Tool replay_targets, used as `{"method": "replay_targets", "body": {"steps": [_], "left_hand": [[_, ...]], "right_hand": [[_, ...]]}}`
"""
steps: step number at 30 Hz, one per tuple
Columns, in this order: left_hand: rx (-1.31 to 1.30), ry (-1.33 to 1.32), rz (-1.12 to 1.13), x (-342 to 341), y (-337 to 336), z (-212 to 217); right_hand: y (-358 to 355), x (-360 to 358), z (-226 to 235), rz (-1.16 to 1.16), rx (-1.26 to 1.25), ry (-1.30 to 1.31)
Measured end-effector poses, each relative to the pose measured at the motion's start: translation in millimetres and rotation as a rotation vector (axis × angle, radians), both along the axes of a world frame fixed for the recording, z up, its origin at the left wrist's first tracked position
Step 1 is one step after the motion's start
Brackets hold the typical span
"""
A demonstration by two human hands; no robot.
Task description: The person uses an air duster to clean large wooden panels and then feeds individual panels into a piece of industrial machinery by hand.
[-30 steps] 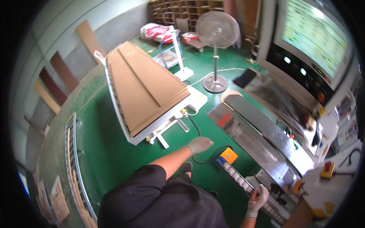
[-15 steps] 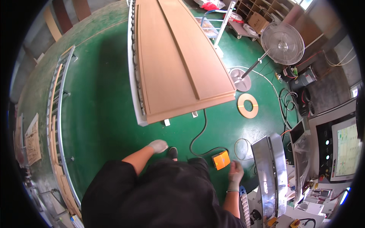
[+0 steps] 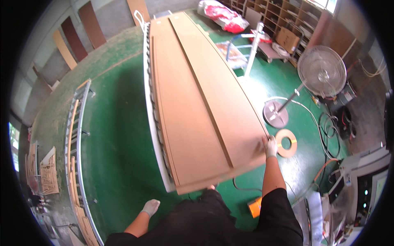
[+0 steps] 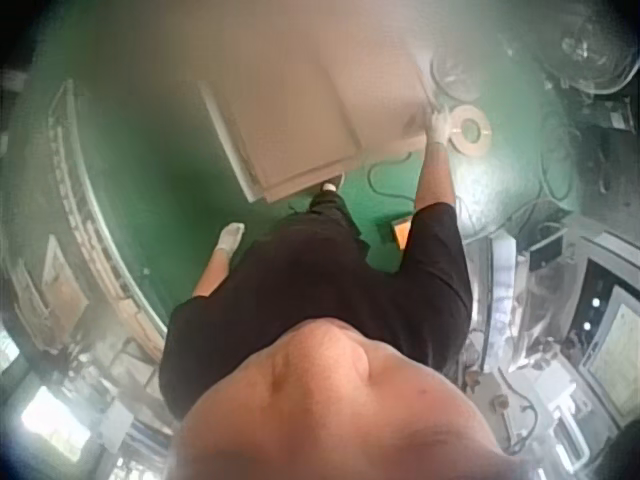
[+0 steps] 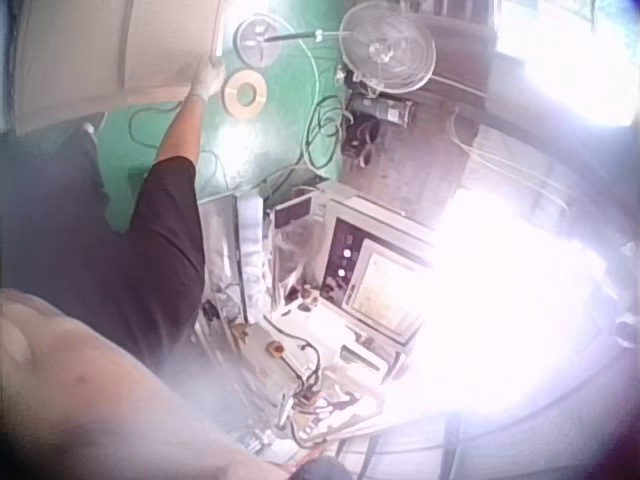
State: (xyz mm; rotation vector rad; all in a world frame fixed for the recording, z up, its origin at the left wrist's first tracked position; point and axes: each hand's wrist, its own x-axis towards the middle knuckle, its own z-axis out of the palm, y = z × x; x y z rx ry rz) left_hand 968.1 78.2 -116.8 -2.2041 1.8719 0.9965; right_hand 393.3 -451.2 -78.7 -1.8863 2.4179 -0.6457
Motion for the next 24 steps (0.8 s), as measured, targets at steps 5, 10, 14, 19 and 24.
{"method": "replay_targets", "body": {"steps": [5, 10, 14, 19, 24], "left_hand": [[-0.305, 0.473, 1.056, 36, -11, 5], [-0.55, 0.686, 1.003, 44, -136, 44], [-0.51, 0.641, 0.728, 76, -216, 51], [-0.178, 0.765, 0.715, 125, -269, 22], [-0.084, 0.919, 0.791, 160, -238, 8]], "right_hand": [[29, 89, 33, -0.121, 0.096, -0.021], [107, 156, 26, -0.052, -0.098, 0.032], [183, 219, 8, 0.046, -0.004, -0.051], [289, 334, -2, 0.173, -0.104, -0.053], [387, 421, -28, 0.078, -0.118, -0.401]]}}
